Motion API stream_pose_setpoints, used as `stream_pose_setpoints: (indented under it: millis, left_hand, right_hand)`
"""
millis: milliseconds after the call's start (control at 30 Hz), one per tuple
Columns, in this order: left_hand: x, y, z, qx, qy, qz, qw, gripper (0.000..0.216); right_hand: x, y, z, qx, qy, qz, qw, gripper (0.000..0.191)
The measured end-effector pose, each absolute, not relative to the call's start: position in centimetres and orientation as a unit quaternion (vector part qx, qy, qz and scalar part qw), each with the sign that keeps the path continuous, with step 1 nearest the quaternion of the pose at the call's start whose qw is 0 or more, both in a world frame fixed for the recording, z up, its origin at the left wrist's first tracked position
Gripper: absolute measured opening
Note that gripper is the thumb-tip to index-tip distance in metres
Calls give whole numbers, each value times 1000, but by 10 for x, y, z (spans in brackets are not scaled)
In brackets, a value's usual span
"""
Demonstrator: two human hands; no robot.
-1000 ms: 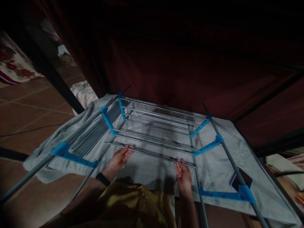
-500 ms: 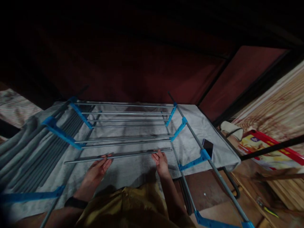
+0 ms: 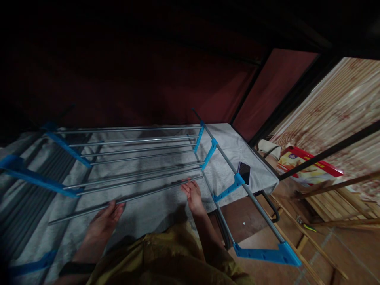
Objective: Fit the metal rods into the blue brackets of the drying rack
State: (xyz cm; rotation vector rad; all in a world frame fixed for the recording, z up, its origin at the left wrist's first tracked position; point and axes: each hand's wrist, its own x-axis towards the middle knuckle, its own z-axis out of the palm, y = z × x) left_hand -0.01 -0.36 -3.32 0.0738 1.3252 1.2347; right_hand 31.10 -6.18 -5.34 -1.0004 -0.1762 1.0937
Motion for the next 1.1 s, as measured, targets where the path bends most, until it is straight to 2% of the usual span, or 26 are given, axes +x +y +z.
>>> stream_pose_setpoints:
  millis: [467,767,1100]
  left_hand:
    - [0,-6,-34,54,588,519,618,20]
    - [10,-9,-32,61,593,487,638,21]
    - [19,-17,-28,83,579,465,664,24]
  right_hand:
    - [327,-57,-47,-474,-37,447,758,23]
    - [316,-57,-52,-473,-49,456,752,33]
    - [317,-59,-56,-452,-48,473,755,25]
